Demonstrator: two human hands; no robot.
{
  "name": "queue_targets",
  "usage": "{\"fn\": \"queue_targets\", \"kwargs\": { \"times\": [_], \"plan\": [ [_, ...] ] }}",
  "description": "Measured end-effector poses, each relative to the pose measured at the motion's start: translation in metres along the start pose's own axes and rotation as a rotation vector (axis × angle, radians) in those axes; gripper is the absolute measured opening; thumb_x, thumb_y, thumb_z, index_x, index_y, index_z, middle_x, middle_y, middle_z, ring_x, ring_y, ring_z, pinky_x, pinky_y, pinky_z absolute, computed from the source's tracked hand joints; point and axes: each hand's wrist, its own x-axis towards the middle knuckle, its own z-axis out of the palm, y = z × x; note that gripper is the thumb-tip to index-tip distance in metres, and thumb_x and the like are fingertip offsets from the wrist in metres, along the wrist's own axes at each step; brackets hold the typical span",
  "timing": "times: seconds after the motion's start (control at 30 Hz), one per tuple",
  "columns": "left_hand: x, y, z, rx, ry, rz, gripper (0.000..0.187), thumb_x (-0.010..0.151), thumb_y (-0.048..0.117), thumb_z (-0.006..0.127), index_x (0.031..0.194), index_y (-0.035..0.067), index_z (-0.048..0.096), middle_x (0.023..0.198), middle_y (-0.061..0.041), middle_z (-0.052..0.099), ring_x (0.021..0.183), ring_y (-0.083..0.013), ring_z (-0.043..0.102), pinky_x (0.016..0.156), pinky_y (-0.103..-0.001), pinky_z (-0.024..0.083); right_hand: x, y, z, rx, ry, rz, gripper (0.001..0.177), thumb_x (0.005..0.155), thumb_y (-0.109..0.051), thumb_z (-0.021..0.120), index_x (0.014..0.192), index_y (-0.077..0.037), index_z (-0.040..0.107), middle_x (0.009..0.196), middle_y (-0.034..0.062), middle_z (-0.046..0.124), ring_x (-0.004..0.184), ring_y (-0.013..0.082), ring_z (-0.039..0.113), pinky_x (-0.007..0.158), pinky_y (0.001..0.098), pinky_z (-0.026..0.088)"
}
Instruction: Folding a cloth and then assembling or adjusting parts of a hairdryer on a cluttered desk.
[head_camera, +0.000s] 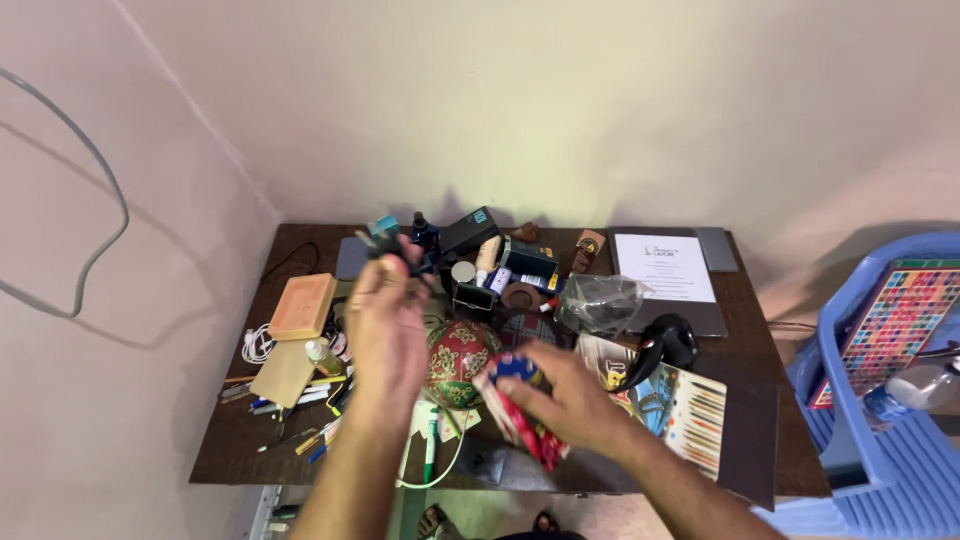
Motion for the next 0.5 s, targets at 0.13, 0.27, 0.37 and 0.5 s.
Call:
{"fn": "queue_targets", "kwargs": {
  "times": [0.13, 0.27, 0.37, 0.5],
  "plan": [
    [0.005, 0.006, -0.021, -0.044, 0.012, 0.023, 0.023, 0.1, 0.016, 0.063, 0.117, 0.0, 0.065, 0.125, -0.009, 0.069, 0.119, -0.0237, 0.066, 0.093, -0.037, 0.052, -0.011, 0.017, -0.001, 0.015, 0.005, -0.054, 0.03, 0.096, -0.038, 0.059, 0.095, -0.011, 0.072, 0.088, 0.0025, 0.065, 0.076, 0.0162, 0.064, 0.071, 0.034, 0.054],
    [-0.006, 0.007, -0.014, -0.01, -0.125, 0.001, 0.025, 0.106, 0.022, 0.051, 0.123, 0.003, 0.052, 0.119, -0.014, 0.065, 0.106, -0.0255, 0.067, 0.094, -0.042, 0.054, -0.005, 0.024, -0.014, 0.055, 0.011, 0.004, 0.033, 0.095, -0.035, 0.06, 0.112, -0.009, 0.071, 0.101, 0.0056, 0.073, 0.084, 0.0172, 0.07, 0.078, 0.0342, 0.056],
    [-0.015, -0.012, -0.01, 0.12, -0.19, -0.014, 0.028, 0.105, 0.028, 0.05, 0.122, 0.007, 0.056, 0.125, -0.017, 0.07, 0.116, -0.0279, 0.067, 0.098, -0.041, 0.049, 0.005, 0.036, -0.013, 0.224, 0.103, 0.052, 0.039, 0.097, -0.036, 0.06, 0.12, -0.006, 0.071, 0.103, 0.0098, 0.075, 0.093, 0.0189, 0.069, 0.084, 0.0388, 0.057],
    [-0.041, -0.032, 0.008, 0.283, -0.308, -0.045, 0.034, 0.102, 0.032, 0.053, 0.123, 0.006, 0.059, 0.131, -0.026, 0.07, 0.129, -0.0377, 0.063, 0.113, -0.053, 0.039, 0.032, 0.012, 0.003, 0.472, 0.292, -0.094, 0.039, 0.099, -0.033, 0.065, 0.123, -0.003, 0.07, 0.1, 0.0108, 0.075, 0.096, 0.0187, 0.062, 0.089, 0.0414, 0.053]
  ]
}}
